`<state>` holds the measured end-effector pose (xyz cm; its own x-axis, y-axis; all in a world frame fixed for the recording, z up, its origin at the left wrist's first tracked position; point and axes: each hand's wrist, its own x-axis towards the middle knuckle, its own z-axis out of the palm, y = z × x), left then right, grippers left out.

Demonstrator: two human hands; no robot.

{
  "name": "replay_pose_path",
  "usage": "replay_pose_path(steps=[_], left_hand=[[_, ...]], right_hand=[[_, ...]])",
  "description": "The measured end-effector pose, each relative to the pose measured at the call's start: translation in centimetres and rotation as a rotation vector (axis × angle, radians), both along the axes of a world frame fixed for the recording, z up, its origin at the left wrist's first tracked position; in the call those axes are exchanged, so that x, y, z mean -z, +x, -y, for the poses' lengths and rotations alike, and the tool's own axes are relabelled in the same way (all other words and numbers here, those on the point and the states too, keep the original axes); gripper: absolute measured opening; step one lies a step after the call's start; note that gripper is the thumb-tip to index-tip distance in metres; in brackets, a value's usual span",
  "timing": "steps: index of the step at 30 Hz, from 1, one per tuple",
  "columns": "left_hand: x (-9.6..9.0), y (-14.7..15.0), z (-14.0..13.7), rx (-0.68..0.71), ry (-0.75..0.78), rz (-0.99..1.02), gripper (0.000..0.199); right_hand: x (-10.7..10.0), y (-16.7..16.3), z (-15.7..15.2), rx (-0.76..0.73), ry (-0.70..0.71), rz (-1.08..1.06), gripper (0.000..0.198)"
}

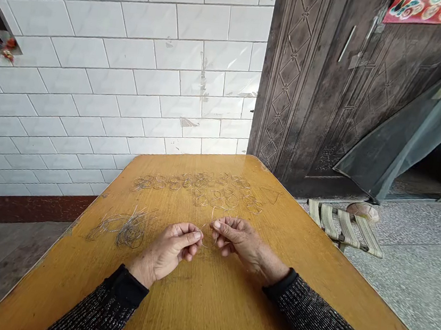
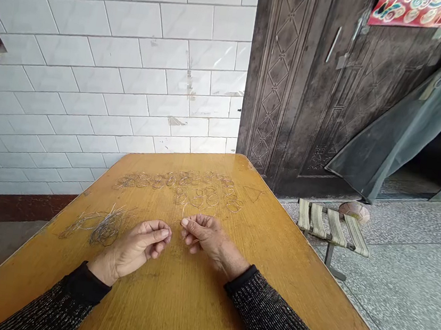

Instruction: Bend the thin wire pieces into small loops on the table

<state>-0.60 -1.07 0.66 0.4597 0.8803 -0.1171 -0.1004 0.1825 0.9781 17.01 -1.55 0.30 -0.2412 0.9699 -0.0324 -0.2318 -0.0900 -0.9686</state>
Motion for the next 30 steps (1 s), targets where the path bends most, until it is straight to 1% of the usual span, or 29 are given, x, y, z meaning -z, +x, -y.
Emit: replay_pose_path(steps=[3,6,10,13,17,20,24,27,30], left_hand=[[0.0,0.1,0.0,-0.042,-0.018,0.079,0.024],[0.1,0.1,0.0,-0.058,-0.019,0.114,0.023],[0.4,0.1,-0.1,-0.060,-0.022,0.125,0.022],[0.4,0.1,0.0,-0.047,-0.005,0.057,0.023],[0.1,0.1,0.1,-0.040,0.076,-0.094,0.025],[-0.2,0.1,0.1,-0.088,0.178,-0.149,0.028],[-0.1,0.0,-0.3,-0.179,0.283,-0.211,0.025],[0.0,0.0,-0.4,-0.195,0.296,-0.243,0.022],[-0.1,0.1,-0.2,-0.196,0.280,-0.254,0.021]], right_hand=[[0.0,-0.2,0.3,-0.031,-0.001,-0.008,0.034],[0.0,-0.5,0.6,-0.062,-0.013,0.017,0.034],[0.3,-0.7,0.6,-0.021,-0.008,0.029,0.033],[0.5,-0.9,0.4,0.036,0.037,0.072,0.033],[0.8,-0.9,0.0,0.064,0.122,0.216,0.030],[1.2,-0.9,-0.1,0.041,0.180,0.342,0.025],[1.7,-0.8,-0.1,0.010,0.237,0.464,0.018],[1.9,-0.9,0.0,0.021,0.274,0.499,0.017],[1.9,-1.0,0.1,0.086,0.327,0.543,0.016]])
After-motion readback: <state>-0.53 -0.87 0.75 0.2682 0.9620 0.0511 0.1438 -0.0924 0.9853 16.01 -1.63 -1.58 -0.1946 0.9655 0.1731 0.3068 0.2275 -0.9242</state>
